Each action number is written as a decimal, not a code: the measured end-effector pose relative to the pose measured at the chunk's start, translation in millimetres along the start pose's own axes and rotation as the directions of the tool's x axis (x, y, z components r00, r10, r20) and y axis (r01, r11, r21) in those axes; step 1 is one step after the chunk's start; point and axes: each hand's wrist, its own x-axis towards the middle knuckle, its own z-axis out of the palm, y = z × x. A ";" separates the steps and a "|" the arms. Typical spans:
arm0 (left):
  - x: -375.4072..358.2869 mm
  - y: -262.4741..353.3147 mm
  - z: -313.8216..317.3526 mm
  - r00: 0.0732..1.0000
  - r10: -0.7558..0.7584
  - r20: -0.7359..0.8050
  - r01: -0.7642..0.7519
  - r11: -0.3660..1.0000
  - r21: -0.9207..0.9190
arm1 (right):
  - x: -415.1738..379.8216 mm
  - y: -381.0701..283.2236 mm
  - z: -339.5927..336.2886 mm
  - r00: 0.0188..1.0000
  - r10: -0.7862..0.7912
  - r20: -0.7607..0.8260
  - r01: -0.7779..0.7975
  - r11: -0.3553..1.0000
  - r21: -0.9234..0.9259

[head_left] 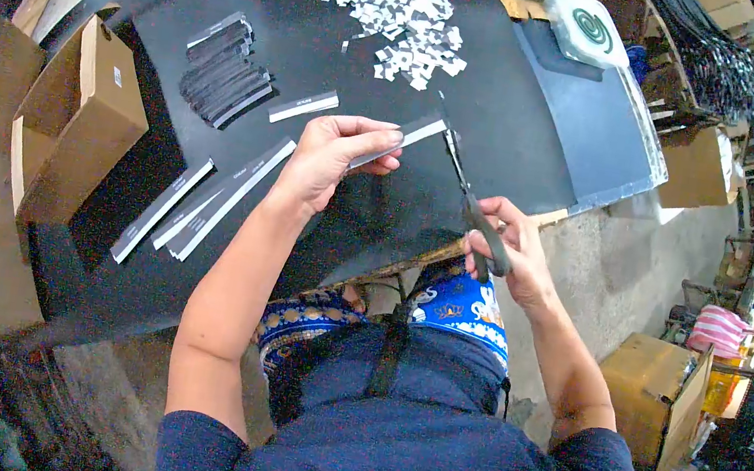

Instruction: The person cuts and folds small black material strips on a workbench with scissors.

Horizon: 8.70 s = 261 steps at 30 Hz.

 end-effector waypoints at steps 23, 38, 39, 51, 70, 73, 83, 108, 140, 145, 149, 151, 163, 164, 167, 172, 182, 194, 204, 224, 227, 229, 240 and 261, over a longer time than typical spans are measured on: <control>-2.6 1.1 5.2 0.999 -0.048 0.026 0.048 0.999 0.005 | 17.3 -6.9 13.4 0.999 -0.037 0.027 0.035 0.998 0.049; -2.4 -0.1 4.1 0.999 -0.035 0.037 0.035 0.999 0.013 | 18.3 -6.6 14.6 0.999 -0.042 0.026 0.042 0.999 0.024; -2.4 0.1 4.4 0.999 -0.038 0.031 0.037 0.999 0.017 | 18.6 -6.1 14.6 0.999 -0.041 0.024 0.041 0.999 0.026; -0.7 -1.3 1.7 0.998 -0.049 0.044 0.049 0.999 0.012 | 17.3 -5.0 12.8 0.999 -0.032 0.018 0.032 0.999 0.005; 1.9 -3.2 1.4 0.994 -0.098 0.054 0.097 0.995 0.020 | 13.0 -1.3 8.0 1.000 0.008 0.025 -0.009 0.999 0.046; 2.8 -5.8 -0.1 0.994 -0.096 0.060 0.095 0.995 0.024 | 12.8 5.2 3.7 0.999 0.013 0.039 -0.015 0.998 0.057; -8.7 -1.9 12.3 0.970 -0.015 0.242 -0.053 0.961 0.271 | 36.1 -26.5 3.6 0.980 -0.195 -0.025 0.193 0.979 -0.069; 3.6 -21.2 10.6 1.000 0.008 0.000 -0.008 0.969 -0.247 | 55.0 -8.1 59.9 0.765 -0.501 -0.405 0.546 0.838 -0.004; 4.1 -13.9 2.3 0.986 0.150 -0.069 -0.161 0.963 -0.214 | 19.5 15.7 55.1 0.744 -0.576 -0.338 0.567 0.812 -0.137; 1.6 -13.4 4.1 0.994 0.103 -0.038 -0.108 0.977 -0.182 | -2.6 20.7 37.1 0.753 -0.602 -0.265 0.528 0.793 -0.302; 0.0 -13.9 5.6 0.997 0.070 0.007 -0.069 0.988 -0.140 | -13.3 25.1 27.7 0.827 -0.528 -0.193 0.459 0.832 -0.311; 0.7 -15.7 2.3 0.994 0.064 0.083 -0.056 0.993 -0.105 | -19.5 25.4 23.1 0.868 -0.473 -0.154 0.429 0.868 -0.248; -6.0 -10.5 16.8 0.967 -0.077 0.242 0.024 0.976 0.215 | -39.6 10.8 -2.2 0.999 0.008 0.052 0.004 0.974 -0.227; -4.9 -12.2 14.3 0.964 -0.108 0.241 0.067 0.983 0.170 | -38.4 6.0 1.9 0.996 0.035 0.084 -0.024 0.990 -0.137; -5.9 -11.6 15.4 0.955 -0.128 0.268 0.096 0.987 0.131 | -36.1 0.0 6.0 0.994 0.049 0.094 -0.035 0.989 -0.141; -10.8 -11.2 20.8 0.950 -0.104 0.294 0.028 0.968 0.251 | -29.3 4.2 -0.2 0.995 0.050 0.088 -0.022 0.953 -0.302; -11.8 -11.1 23.3 0.963 -0.103 0.251 0.041 0.969 0.243 | -25.4 5.1 1.7 0.961 -0.206 -0.186 0.176 0.970 -0.169; -10.4 -18.7 18.2 0.956 -0.063 0.287 0.017 0.987 0.159 | -26.5 10.5 13.6 0.887 -0.421 -0.192 0.379 0.899 -0.220; -4.5 -17.5 9.7 0.953 0.037 0.301 -0.075 0.991 0.114 | -41.0 18.8 4.7 0.896 -0.387 -0.217 0.323 0.904 -0.281; -0.8 -17.1 10.9 0.896 0.124 0.426 -0.169 0.983 0.067 | -51.4 29.1 6.5 0.890 -0.420 -0.177 0.325 0.857 -0.400; -5.9 -15.6 17.0 0.912 0.084 0.402 -0.118 0.991 0.063 | -49.5 33.7 6.6 0.912 -0.382 -0.150 0.315 0.887 -0.338; -9.3 -14.4 20.1 0.923 0.067 0.379 -0.095 0.994 0.055 | -50.5 33.6 6.1 0.924 -0.359 -0.134 0.306 0.902 -0.305; -12.2 -16.8 26.2 0.924 0.015 0.382 -0.047 0.996 0.074 | -52.2 30.1 8.9 0.956 -0.280 -0.089 0.234 0.910 -0.342; -9.7 -16.9 22.7 0.839 -0.078 0.538 0.097 0.995 -0.007 | -49.1 17.7 5.1 0.999 -0.045 -0.025 0.040 0.985 -0.165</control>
